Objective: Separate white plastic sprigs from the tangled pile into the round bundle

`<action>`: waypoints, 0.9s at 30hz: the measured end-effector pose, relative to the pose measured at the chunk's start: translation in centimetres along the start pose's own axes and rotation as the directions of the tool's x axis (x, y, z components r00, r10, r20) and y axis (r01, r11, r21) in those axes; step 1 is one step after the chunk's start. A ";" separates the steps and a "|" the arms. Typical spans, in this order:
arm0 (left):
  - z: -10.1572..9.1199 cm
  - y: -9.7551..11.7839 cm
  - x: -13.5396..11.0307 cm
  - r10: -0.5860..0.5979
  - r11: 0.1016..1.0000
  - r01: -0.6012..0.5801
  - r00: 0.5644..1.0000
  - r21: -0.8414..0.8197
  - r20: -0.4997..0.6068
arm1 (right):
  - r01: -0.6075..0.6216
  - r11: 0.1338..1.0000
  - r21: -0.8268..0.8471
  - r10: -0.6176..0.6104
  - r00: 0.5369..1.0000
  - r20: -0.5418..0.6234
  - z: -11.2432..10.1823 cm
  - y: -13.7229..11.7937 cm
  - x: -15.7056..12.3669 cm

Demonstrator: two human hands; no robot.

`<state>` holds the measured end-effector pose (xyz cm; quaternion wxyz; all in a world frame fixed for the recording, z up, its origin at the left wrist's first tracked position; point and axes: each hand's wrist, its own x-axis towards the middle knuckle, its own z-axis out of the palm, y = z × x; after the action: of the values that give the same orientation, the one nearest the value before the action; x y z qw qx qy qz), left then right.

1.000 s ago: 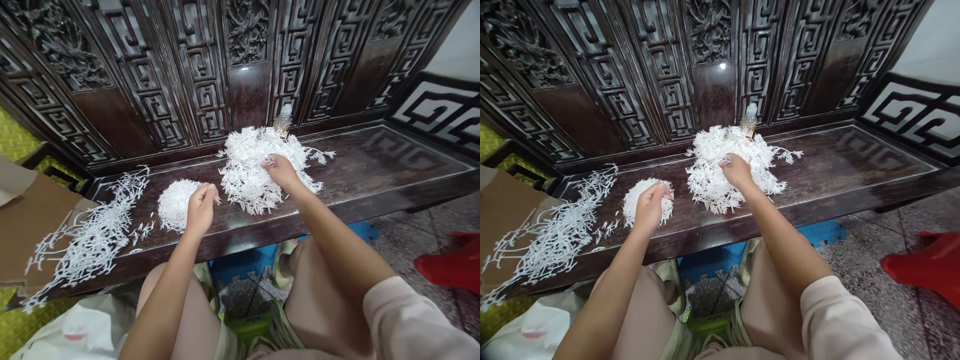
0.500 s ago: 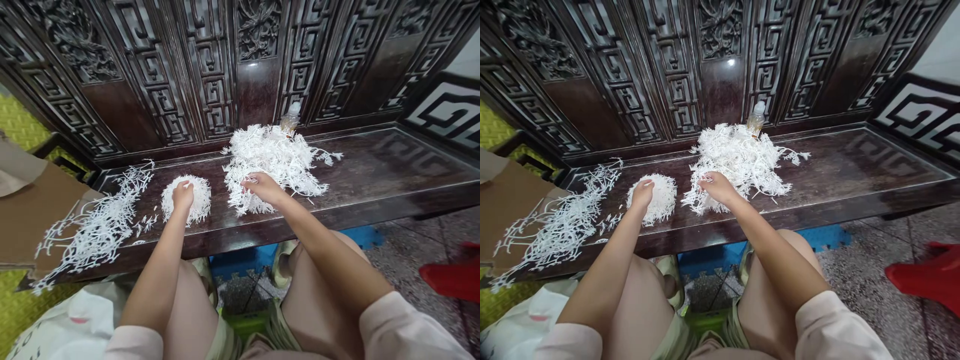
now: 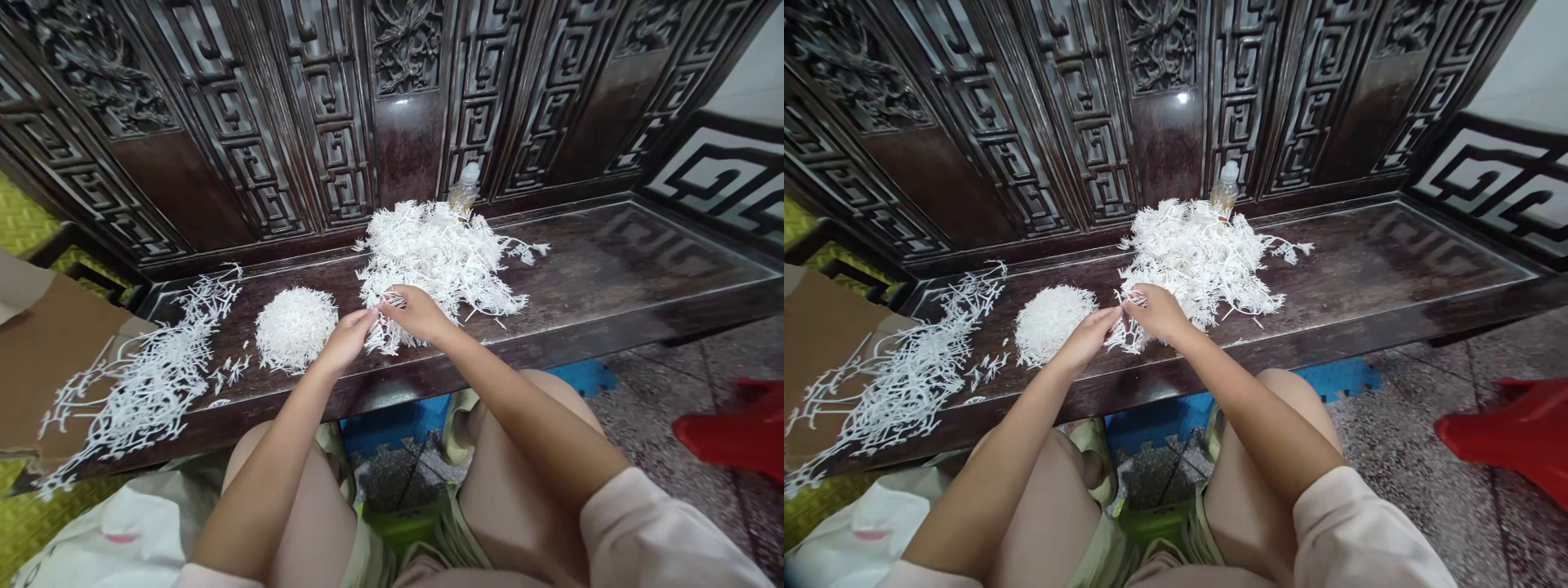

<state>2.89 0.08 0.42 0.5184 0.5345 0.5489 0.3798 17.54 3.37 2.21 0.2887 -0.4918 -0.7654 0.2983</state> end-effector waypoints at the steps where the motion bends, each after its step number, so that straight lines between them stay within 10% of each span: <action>1: 0.1 0.0 -0.1 0.012 1.000 -0.012 1.000 0.003 -0.029 | -0.009 1.000 -0.020 0.010 1.000 0.002 0.0 0.0 0.0; 13: 1.1 0.9 -0.6 0.229 0.971 -0.206 0.950 0.125 -0.212 | -0.186 0.928 -0.323 0.110 0.965 -0.239 1.0 0.4 1.5; 17: -0.9 1.7 -1.5 0.321 0.935 -0.277 0.926 0.220 -0.196 | -0.408 0.876 -0.255 0.331 0.896 -0.296 -1.4 3.4 3.3; 27: -10.5 -5.7 4.3 -0.038 0.938 0.199 0.871 0.282 -0.489 | -0.201 0.979 0.036 0.201 0.980 0.004 0.0 2.4 1.8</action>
<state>-7.96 4.95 -3.95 0.2951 0.4670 0.7463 0.3712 18.30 5.84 0.67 0.2656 -0.5612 -0.7064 0.3399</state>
